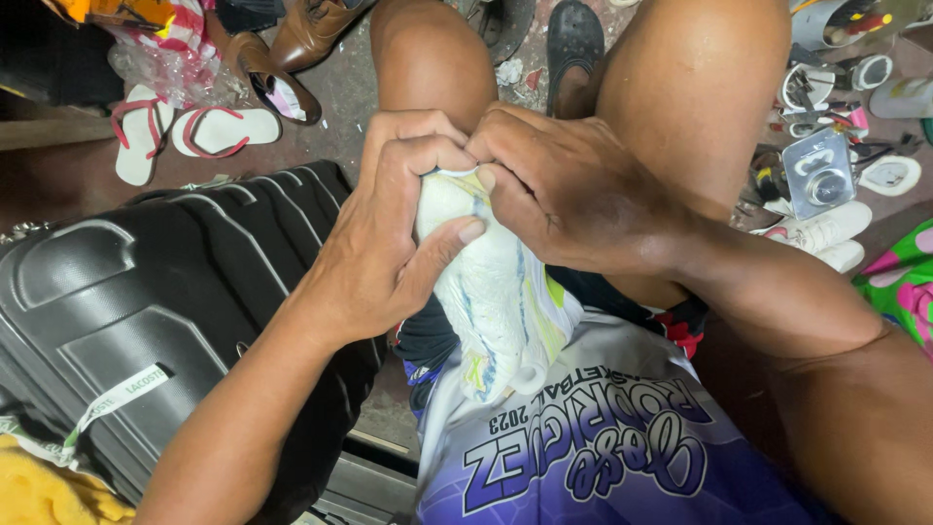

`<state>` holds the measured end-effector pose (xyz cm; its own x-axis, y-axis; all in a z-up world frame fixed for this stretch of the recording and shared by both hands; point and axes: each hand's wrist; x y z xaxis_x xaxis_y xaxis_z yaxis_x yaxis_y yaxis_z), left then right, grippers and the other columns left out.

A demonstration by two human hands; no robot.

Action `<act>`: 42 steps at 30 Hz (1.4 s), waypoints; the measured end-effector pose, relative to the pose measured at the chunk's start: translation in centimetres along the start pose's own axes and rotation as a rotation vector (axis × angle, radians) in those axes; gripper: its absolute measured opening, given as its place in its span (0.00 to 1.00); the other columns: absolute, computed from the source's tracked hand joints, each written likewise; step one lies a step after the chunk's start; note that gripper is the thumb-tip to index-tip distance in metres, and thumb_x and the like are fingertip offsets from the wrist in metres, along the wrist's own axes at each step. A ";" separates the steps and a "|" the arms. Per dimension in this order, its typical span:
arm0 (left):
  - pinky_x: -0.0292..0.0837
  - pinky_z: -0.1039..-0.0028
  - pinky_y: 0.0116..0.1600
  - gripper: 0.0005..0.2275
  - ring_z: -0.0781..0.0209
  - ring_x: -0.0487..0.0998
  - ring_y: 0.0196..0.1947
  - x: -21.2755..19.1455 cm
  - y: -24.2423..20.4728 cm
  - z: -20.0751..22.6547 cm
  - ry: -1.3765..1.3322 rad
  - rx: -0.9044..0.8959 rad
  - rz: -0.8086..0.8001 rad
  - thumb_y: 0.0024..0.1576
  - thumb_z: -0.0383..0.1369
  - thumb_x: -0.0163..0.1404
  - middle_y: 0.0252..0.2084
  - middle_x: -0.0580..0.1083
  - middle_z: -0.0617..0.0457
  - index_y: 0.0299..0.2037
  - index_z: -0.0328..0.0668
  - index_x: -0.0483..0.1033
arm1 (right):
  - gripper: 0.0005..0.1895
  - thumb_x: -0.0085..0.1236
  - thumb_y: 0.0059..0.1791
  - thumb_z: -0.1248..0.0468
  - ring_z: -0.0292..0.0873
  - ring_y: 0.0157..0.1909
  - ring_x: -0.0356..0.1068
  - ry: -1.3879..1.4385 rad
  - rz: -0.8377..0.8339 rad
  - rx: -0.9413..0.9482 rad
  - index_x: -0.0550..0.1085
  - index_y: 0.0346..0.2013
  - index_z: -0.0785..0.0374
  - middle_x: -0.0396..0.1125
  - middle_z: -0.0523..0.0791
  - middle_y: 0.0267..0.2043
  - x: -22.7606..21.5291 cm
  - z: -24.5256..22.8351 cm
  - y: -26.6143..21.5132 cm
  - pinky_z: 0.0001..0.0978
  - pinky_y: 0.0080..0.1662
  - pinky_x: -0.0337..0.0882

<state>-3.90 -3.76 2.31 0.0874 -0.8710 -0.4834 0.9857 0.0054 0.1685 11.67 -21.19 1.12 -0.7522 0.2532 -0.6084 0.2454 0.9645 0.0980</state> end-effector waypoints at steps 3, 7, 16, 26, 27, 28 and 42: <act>0.67 0.68 0.66 0.17 0.49 0.68 0.61 0.3 -0.2 -0.4 0.010 -0.028 0.015 0.69 0.30 0.55 0.58 0.65 0.44 0.60 0.39 0.60 | 0.07 0.51 0.54 0.68 0.52 0.37 0.71 0.048 0.001 0.018 0.67 0.46 0.67 0.65 0.50 0.37 0.2 0.2 0.3 0.46 0.37 0.67; 0.68 0.69 0.64 0.14 0.50 0.70 0.59 0.8 -0.4 -0.4 0.014 -0.087 0.055 0.70 0.30 0.54 0.56 0.66 0.46 0.58 0.39 0.61 | 0.07 0.53 0.55 0.67 0.52 0.36 0.70 0.056 0.006 0.004 0.67 0.45 0.67 0.65 0.49 0.36 0.5 0.5 0.4 0.46 0.37 0.67; 0.69 0.70 0.62 0.09 0.53 0.73 0.54 0.8 0.0 -0.8 -0.048 -0.246 0.101 0.71 0.32 0.51 0.52 0.66 0.46 0.54 0.39 0.64 | 0.08 0.53 0.55 0.66 0.51 0.40 0.71 0.006 0.030 0.027 0.67 0.47 0.64 0.66 0.47 0.39 1.6 1.1 1.1 0.48 0.41 0.65; 0.68 0.72 0.60 0.09 0.54 0.73 0.53 0.4 -0.7 -2.3 -0.103 -0.191 0.099 0.69 0.33 0.53 0.52 0.69 0.47 0.50 0.40 0.67 | 0.05 0.49 0.61 0.65 0.46 0.36 0.70 0.268 -0.012 -0.034 0.70 0.46 0.64 0.65 0.47 0.38 1.0 2.3 1.5 0.37 0.39 0.67; 0.69 0.72 0.60 0.09 0.55 0.73 0.53 0.4 -0.8 -2.5 -0.116 -0.189 0.090 0.68 0.33 0.53 0.52 0.69 0.47 0.51 0.40 0.68 | 0.05 0.49 0.61 0.65 0.43 0.36 0.71 0.326 -0.005 -0.042 0.70 0.45 0.64 0.65 0.46 0.38 1.2 2.6 1.4 0.33 0.39 0.67; 0.69 0.72 0.60 0.09 0.55 0.73 0.53 0.3 -1.0 -2.6 -0.137 -0.188 0.078 0.68 0.33 0.54 0.52 0.69 0.47 0.51 0.41 0.68 | 0.05 0.50 0.60 0.66 0.40 0.34 0.70 0.386 -0.033 -0.008 0.71 0.43 0.64 0.65 0.44 0.36 1.4 2.9 1.3 0.32 0.38 0.67; 0.67 0.70 0.65 0.13 0.54 0.72 0.57 -1.4 -0.2 -3.5 -0.153 -0.161 -0.070 0.68 0.33 0.56 0.56 0.68 0.46 0.55 0.40 0.65 | 0.06 0.60 0.55 0.69 0.26 0.42 0.69 0.877 -0.157 0.162 0.70 0.42 0.66 0.70 0.39 0.40 2.2 4.3 1.5 0.21 0.45 0.72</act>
<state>-3.73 -0.84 -0.06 0.0070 -0.9363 -0.3512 0.9999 0.0098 -0.0061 13.00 -19.48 -3.43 -0.9638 0.1509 0.2198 0.1344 0.9870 -0.0882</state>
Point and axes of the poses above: each hand's wrist, its own y-axis towards the middle knuckle, its own x-axis out of the palm, z = x × y
